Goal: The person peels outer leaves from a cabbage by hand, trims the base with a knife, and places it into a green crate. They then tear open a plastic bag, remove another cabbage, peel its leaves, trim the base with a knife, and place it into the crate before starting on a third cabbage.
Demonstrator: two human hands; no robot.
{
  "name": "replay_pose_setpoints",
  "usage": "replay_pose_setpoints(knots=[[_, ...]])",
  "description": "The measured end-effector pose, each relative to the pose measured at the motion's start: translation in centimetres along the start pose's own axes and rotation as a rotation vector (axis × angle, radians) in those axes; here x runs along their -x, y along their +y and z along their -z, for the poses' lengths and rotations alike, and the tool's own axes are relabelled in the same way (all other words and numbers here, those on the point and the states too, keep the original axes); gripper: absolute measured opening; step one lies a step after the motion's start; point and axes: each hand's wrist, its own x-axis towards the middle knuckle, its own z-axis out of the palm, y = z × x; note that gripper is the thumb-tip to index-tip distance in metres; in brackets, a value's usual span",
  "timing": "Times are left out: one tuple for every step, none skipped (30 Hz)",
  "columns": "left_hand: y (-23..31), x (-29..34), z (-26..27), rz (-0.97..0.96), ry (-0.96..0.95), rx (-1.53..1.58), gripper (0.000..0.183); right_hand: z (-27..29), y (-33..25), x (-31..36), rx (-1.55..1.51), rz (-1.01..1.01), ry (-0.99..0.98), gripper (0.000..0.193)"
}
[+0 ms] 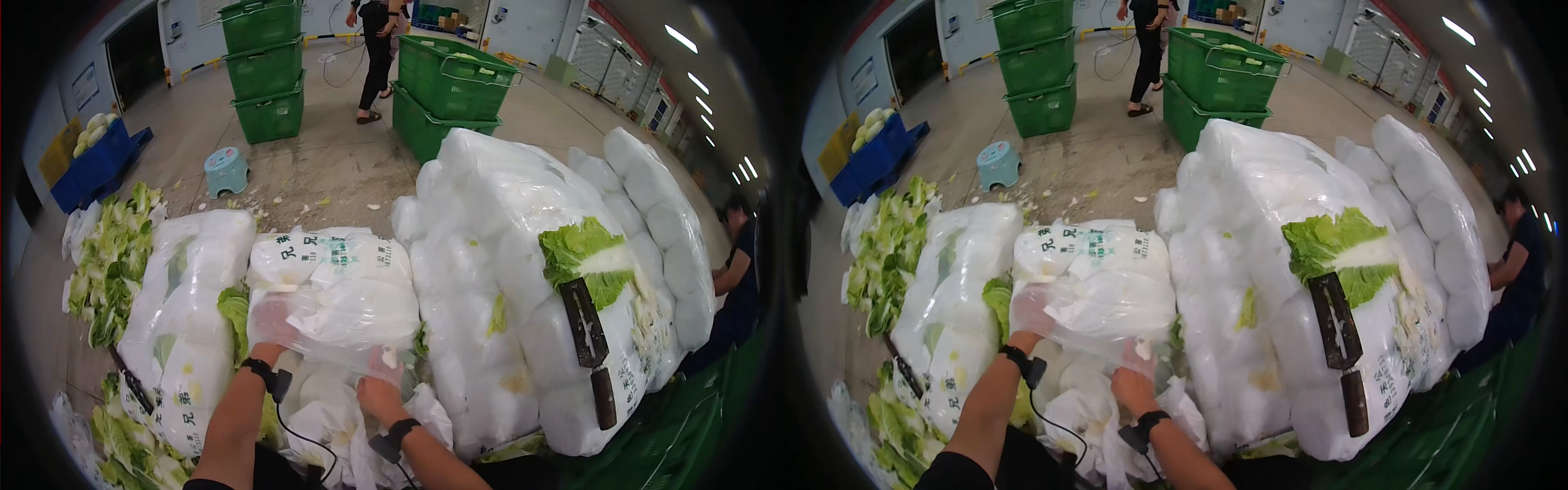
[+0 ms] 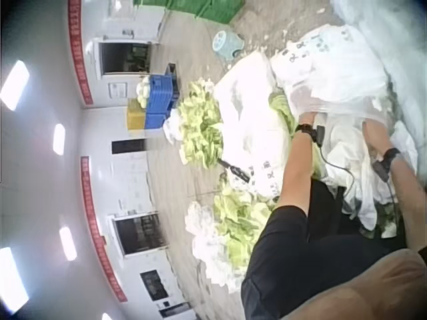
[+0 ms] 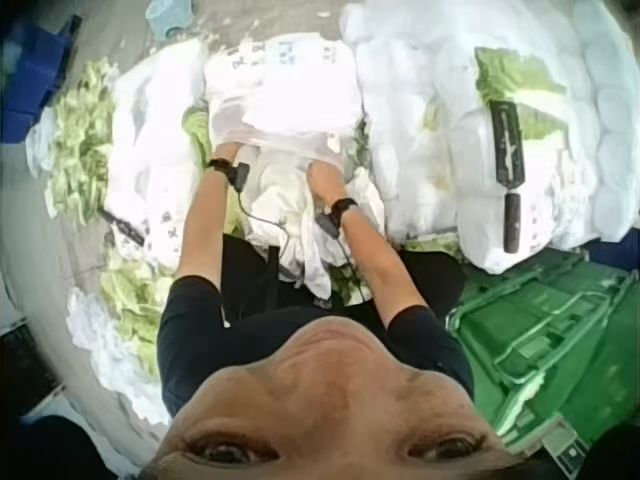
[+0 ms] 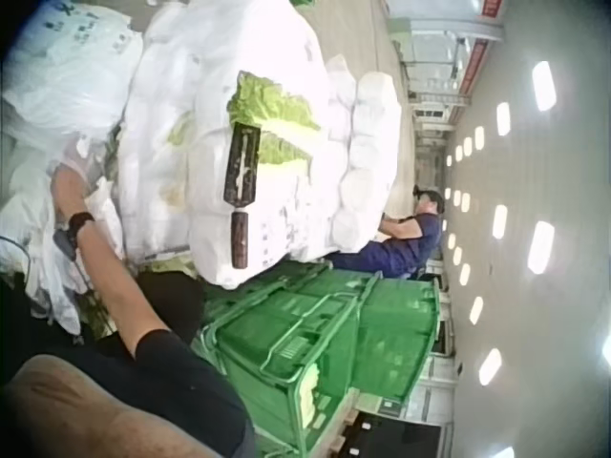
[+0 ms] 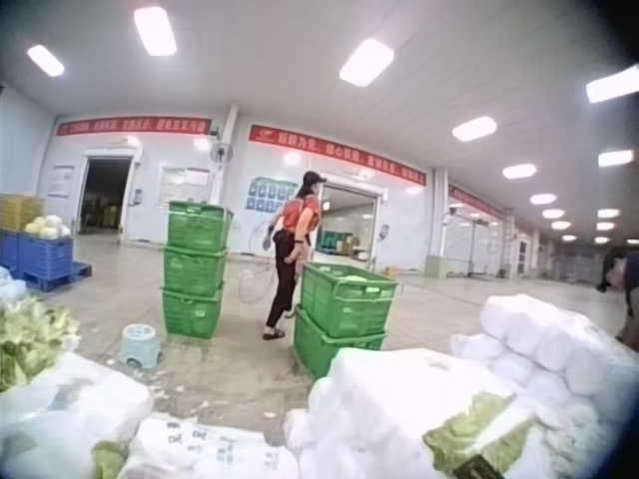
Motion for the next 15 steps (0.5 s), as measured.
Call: replay_pose_setpoints(knots=[[0.7,-1.8,1.3,0.025,-0.268,0.073,0.053,-0.5,0.7,-0.2,0.005,-0.019,0.006,0.068],[-0.9,-3.8,1.1,0.006,-0.387,-0.043,0.050,-2.1,0.5,-0.3,-0.132,-0.137,-0.189,0.069],[-1.4,-5.5,0.8,-0.020,-0.396,-0.034,0.050,-4.1,1.3,-0.3,-0.262,-0.283,-0.374,0.070],[-1.3,-7.4,0.5,-0.147,-0.360,0.055,0.047,-6.9,2.8,0.1,-0.254,-0.340,-0.344,0.064],[-2.8,-8.1,0.3,-0.239,-0.326,0.125,0.044,-8.0,2.7,1.0,-0.262,-0.336,-0.351,0.064],[-3.1,-8.1,-0.5,-0.251,-0.330,0.131,0.044,-8.2,2.8,2.2,-0.573,-0.217,-0.368,0.051],[-2.9,-7.7,-1.0,-0.234,-0.384,-0.075,0.043,-7.7,3.1,2.9,-0.881,-0.091,-0.367,0.043],[-2.8,-7.7,-1.2,-0.215,-0.432,-0.283,0.042,-7.3,3.3,2.9,-0.880,-0.104,-0.352,0.043],[-2.5,-8.3,-0.8,-0.241,-0.427,-0.275,0.042,-6.6,3.1,2.5,-1.067,-0.101,-0.431,0.041],[-2.5,-8.6,0.1,-0.330,-0.393,-0.169,0.041,-6.5,3.0,2.3,-1.262,-0.090,-0.514,0.039],[-2.6,-9.1,0.4,-0.415,-0.359,-0.063,0.040,-6.3,3.2,1.9,-1.268,-0.100,-0.497,0.039],[-1.9,-10.1,0.8,-0.226,-0.448,-0.075,0.035,-6.4,3.4,1.1,-1.438,-0.205,-0.634,0.041],[-1.4,-10.5,1.2,-0.238,-0.446,-0.080,0.035,-6.4,3.6,0.6,-1.605,-0.309,-0.776,0.044],[-0.8,-10.7,1.7,-0.292,-0.472,-0.172,0.032,-6.5,3.4,0.7,-1.612,-0.304,-0.767,0.044],[0.4,-10.8,2.5,-0.346,-0.500,-0.260,0.029,-6.2,3.3,1.3,-1.635,-0.394,-0.681,0.043]])
